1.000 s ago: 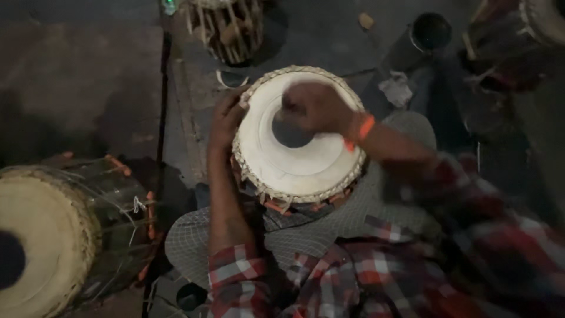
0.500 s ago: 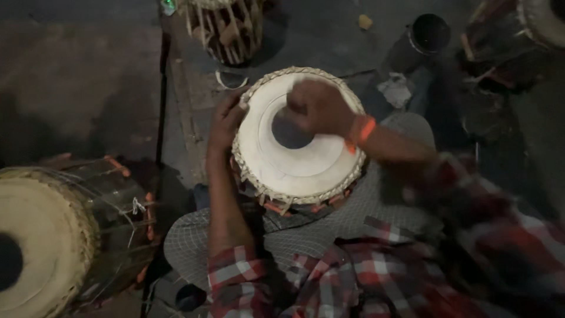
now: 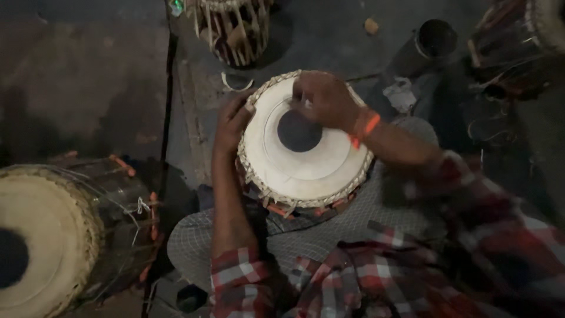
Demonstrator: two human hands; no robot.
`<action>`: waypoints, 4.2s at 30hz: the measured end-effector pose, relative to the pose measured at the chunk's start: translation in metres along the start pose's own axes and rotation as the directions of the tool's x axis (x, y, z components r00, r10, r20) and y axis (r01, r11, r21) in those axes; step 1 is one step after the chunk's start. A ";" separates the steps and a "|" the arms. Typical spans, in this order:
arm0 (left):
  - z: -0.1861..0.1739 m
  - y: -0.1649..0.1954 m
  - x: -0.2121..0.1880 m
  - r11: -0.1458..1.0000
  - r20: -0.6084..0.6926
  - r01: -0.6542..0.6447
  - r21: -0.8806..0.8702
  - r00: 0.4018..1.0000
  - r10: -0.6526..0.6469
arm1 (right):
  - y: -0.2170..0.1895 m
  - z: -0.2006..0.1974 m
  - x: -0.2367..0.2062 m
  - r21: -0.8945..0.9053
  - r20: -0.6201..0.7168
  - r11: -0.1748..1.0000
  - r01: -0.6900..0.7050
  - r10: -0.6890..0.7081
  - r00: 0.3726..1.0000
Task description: The person sits on the floor with a tabla drum between their legs and repeatedly rubs and presses the drumhead with their hand, working around the black center patch and the rim while steadying the drum with the other hand. They continue this rubbing and pressing over the head throughout the clip.
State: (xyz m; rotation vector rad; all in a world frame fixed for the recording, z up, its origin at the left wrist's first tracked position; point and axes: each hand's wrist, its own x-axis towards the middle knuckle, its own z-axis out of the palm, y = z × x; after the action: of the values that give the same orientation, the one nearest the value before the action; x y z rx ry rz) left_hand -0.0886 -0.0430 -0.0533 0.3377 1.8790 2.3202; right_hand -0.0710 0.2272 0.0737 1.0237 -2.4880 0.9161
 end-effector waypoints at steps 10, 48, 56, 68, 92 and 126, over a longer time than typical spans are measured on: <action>0.001 0.001 -0.002 0.998 0.017 -0.056 0.007 0.998 0.056 | -0.066 0.039 -0.036 0.301 0.249 0.924 0.235 -0.314 0.916; 0.012 0.017 0.002 0.992 -0.077 -0.056 0.115 0.995 0.065 | -0.067 0.041 -0.001 0.160 0.488 0.954 0.254 -0.300 0.820; 0.010 0.008 0.000 0.997 -0.081 -0.003 -0.074 0.997 -0.003 | -0.009 0.050 0.054 -0.046 0.131 0.997 0.068 -0.062 0.989; 0.010 0.009 0.000 1.000 -0.070 -0.018 -0.009 0.997 0.017 | -0.009 0.048 0.007 -0.002 0.076 0.997 0.081 -0.080 0.994; 0.027 0.060 -0.015 0.869 -0.239 0.119 0.480 0.971 -0.001 | -0.063 0.011 -0.033 0.176 0.366 0.924 0.341 -0.383 0.848; 0.039 0.074 -0.017 0.901 -0.182 0.209 0.381 0.972 -0.149 | -0.014 0.003 0.001 -0.031 0.034 0.999 0.030 -0.029 0.999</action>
State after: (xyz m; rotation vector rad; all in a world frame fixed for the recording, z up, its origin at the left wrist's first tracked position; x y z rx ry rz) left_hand -0.0600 -0.0263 0.0252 0.0240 2.3438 1.8803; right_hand -0.0616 0.2172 0.0777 1.0711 -2.5000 0.8551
